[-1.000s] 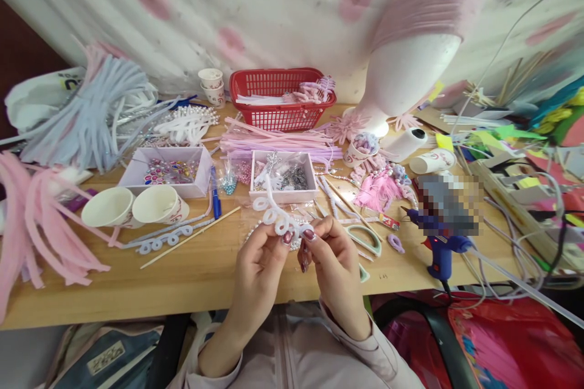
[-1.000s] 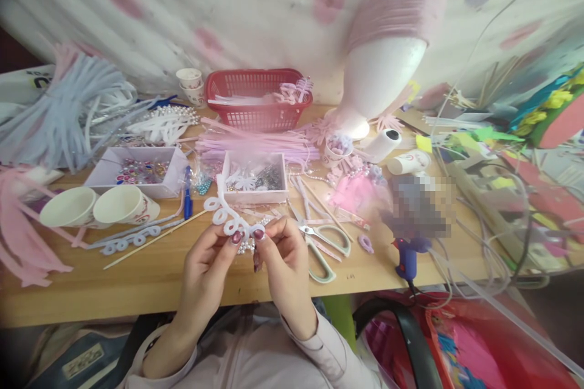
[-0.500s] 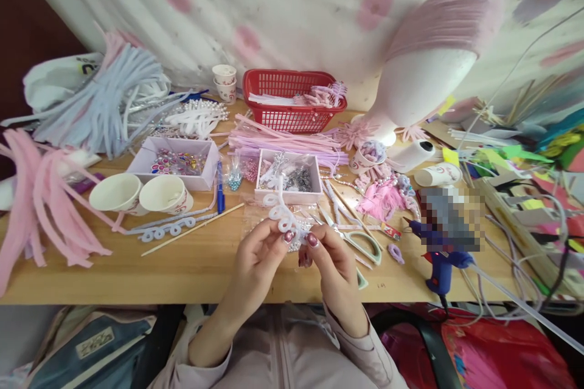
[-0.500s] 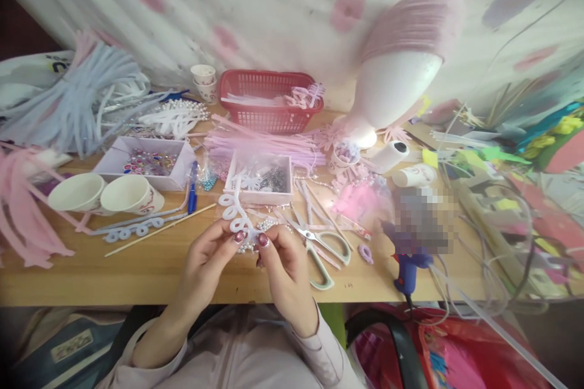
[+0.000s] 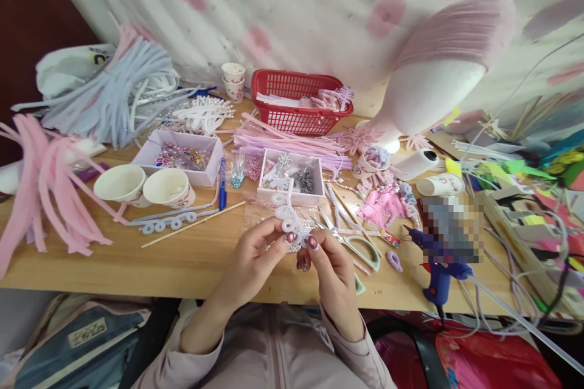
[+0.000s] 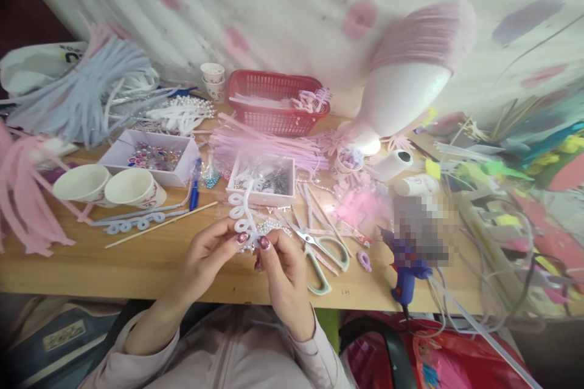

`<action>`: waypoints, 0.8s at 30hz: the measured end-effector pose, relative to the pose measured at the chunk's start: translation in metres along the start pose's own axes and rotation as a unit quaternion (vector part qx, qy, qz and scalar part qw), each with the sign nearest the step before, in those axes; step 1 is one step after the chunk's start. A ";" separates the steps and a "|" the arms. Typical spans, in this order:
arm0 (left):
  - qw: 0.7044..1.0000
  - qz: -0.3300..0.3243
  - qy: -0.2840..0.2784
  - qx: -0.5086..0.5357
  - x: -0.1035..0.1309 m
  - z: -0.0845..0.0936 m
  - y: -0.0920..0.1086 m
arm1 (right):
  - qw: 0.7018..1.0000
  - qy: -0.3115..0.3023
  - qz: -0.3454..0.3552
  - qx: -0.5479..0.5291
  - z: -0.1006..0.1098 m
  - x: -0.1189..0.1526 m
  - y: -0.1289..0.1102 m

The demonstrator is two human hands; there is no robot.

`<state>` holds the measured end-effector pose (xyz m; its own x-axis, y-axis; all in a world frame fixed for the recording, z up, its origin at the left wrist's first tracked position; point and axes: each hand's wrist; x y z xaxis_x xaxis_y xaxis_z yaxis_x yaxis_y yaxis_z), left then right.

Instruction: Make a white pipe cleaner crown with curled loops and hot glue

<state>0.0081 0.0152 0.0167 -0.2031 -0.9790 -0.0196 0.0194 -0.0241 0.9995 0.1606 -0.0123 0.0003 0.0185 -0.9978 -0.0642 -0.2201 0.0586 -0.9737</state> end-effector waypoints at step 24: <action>0.990 0.104 0.076 0.059 -0.001 0.041 -0.006 | 0.975 0.018 -0.105 -0.194 0.008 -0.020 -0.010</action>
<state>-0.0316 0.0245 0.0113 -0.0571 -0.9798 0.1916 -0.0709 0.1954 0.9782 0.1705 0.0068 0.0093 0.0698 -0.9874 0.1417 -0.5672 -0.1562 -0.8086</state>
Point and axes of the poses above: each hand's wrist, its own x-axis away from the middle knuckle, its own z-axis out of the back of the hand, y = z × x, and after that the axes turned 13 degrees about -x, right-handed
